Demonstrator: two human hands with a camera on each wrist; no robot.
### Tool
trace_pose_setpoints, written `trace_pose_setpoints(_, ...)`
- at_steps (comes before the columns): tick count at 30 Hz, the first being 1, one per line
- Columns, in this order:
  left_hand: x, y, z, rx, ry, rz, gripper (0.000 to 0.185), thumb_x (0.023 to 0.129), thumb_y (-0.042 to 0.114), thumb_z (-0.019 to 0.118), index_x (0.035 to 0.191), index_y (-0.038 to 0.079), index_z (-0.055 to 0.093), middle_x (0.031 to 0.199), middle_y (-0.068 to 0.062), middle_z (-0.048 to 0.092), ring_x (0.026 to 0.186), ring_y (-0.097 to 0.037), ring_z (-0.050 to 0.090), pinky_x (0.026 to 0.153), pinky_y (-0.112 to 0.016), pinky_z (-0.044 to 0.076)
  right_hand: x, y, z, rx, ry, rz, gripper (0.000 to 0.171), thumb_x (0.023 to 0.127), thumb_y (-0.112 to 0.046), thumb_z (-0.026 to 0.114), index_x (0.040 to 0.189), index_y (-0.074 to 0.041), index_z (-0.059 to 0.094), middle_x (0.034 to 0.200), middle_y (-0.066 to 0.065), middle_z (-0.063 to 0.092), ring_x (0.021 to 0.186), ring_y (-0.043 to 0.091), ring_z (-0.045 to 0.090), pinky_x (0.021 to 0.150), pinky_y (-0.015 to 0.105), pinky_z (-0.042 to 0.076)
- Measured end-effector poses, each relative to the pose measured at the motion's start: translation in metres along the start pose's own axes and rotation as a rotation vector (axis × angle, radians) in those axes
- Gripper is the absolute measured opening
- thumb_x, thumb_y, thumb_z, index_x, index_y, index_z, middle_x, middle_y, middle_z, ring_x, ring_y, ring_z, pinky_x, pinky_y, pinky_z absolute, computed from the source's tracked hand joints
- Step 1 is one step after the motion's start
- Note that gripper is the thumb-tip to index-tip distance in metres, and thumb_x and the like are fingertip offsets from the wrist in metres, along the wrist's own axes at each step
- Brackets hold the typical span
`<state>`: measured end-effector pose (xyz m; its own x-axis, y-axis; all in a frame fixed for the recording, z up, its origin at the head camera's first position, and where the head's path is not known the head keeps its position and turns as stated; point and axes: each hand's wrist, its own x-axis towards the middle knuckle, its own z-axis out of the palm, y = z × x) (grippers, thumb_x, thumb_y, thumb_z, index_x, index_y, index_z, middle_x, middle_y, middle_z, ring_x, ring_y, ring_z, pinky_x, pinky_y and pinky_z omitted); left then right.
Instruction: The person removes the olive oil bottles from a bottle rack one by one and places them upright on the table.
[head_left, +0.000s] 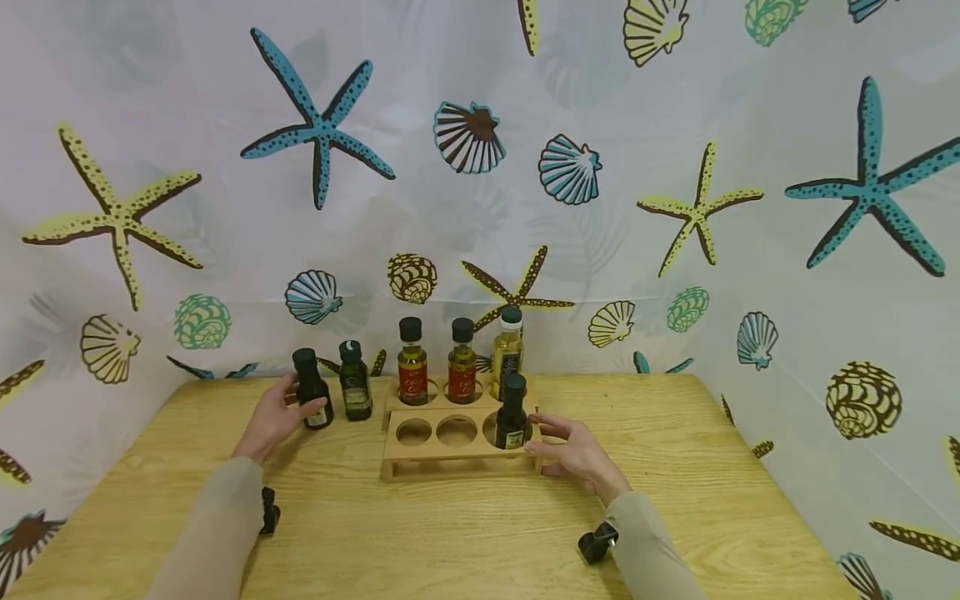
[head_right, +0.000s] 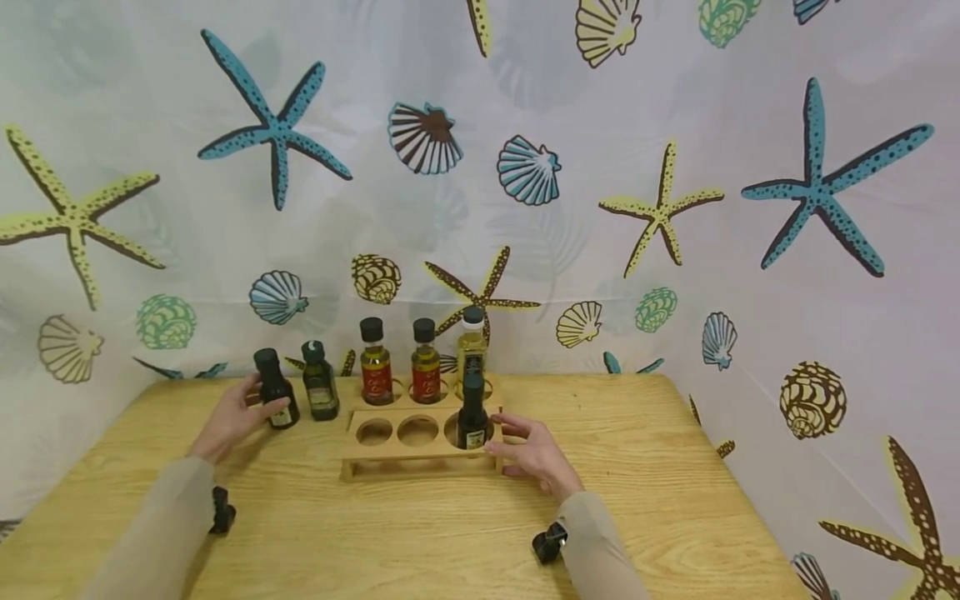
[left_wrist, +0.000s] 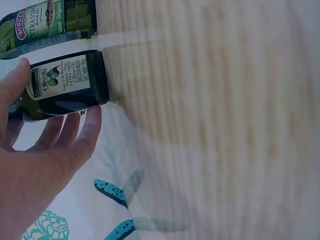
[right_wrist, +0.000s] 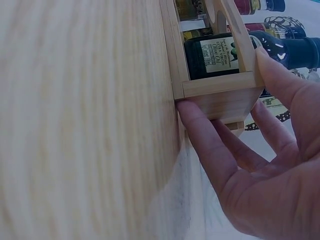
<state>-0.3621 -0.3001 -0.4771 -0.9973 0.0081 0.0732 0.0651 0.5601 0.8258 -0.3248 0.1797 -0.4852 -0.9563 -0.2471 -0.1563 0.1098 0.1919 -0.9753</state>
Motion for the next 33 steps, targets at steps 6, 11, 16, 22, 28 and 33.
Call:
trace_pose_setpoints(6, 0.0015, -0.0007, 0.0015, 0.014, 0.022, 0.017, 0.076, 0.099, 0.032, 0.059, 0.155, -0.001, 0.019, 0.149, -0.036, 0.029, 0.134, -0.054, 0.034, 0.102, -0.063, 0.041, 0.0003, -0.0012, 0.0001, 0.01, 0.001, 0.001, 0.061, 0.085, -0.022, 0.077, 0.142, -0.019, 0.054, 0.152, 0.022, 0.037, 0.135, 0.043, 0.043, 0.084, 0.046, 0.058)
trace_pose_setpoints(11, 0.0049, -0.0041, 0.0027, 0.014, 0.054, 0.019, 0.073, 0.099, 0.031, 0.059, 0.155, 0.0, 0.022, 0.149, -0.034, 0.032, 0.134, -0.054, 0.036, 0.101, -0.062, 0.043, 0.0, -0.0015, 0.0002, 0.013, 0.003, -0.003, 0.061, 0.086, -0.021, 0.077, 0.142, -0.019, 0.054, 0.153, 0.022, 0.037, 0.136, 0.043, 0.043, 0.084, 0.046, 0.058)
trace_pose_setpoints(16, 0.0061, -0.0057, 0.0041, 0.009, 0.069, 0.016, 0.072, 0.1, 0.03, 0.059, 0.155, 0.001, 0.023, 0.148, -0.034, 0.033, 0.133, -0.054, 0.037, 0.101, -0.062, 0.043, -0.0001, -0.0009, 0.0007, 0.011, 0.0, 0.003, 0.061, 0.086, -0.02, 0.077, 0.142, -0.019, 0.054, 0.153, 0.021, 0.036, 0.137, 0.043, 0.04, 0.084, 0.046, 0.058)
trace_pose_setpoints(22, 0.007, -0.0042, 0.0037, 0.01, 0.066, 0.013, 0.072, 0.101, 0.029, 0.057, 0.156, 0.001, 0.02, 0.15, -0.034, 0.03, 0.134, -0.055, 0.036, 0.102, -0.062, 0.042, 0.0012, 0.0002, 0.0007, 0.014, 0.003, 0.002, 0.06, 0.086, -0.021, 0.077, 0.141, -0.02, 0.055, 0.153, 0.021, 0.037, 0.137, 0.043, 0.041, 0.084, 0.045, 0.058)
trace_pose_setpoints(28, 0.0081, -0.0045, 0.0038, 0.008, 0.051, -0.025, 0.073, 0.102, 0.028, 0.054, 0.157, 0.002, 0.015, 0.154, -0.034, 0.023, 0.136, -0.054, 0.032, 0.103, -0.062, 0.041, 0.0016, 0.0017, 0.001, 0.005, -0.003, -0.008, 0.059, 0.086, -0.021, 0.077, 0.141, -0.019, 0.055, 0.152, 0.022, 0.038, 0.137, 0.043, 0.04, 0.084, 0.045, 0.058)
trace_pose_setpoints(33, 0.0075, -0.0024, 0.0042, 0.012, 0.049, -0.043, 0.073, 0.102, 0.028, 0.054, 0.157, 0.002, 0.014, 0.154, -0.034, 0.023, 0.137, -0.054, 0.032, 0.104, -0.062, 0.04, 0.0015, 0.0024, 0.001, -0.001, -0.009, -0.016, 0.059, 0.086, -0.022, 0.076, 0.142, -0.018, 0.055, 0.152, 0.023, 0.037, 0.138, 0.044, 0.039, 0.084, 0.046, 0.058)
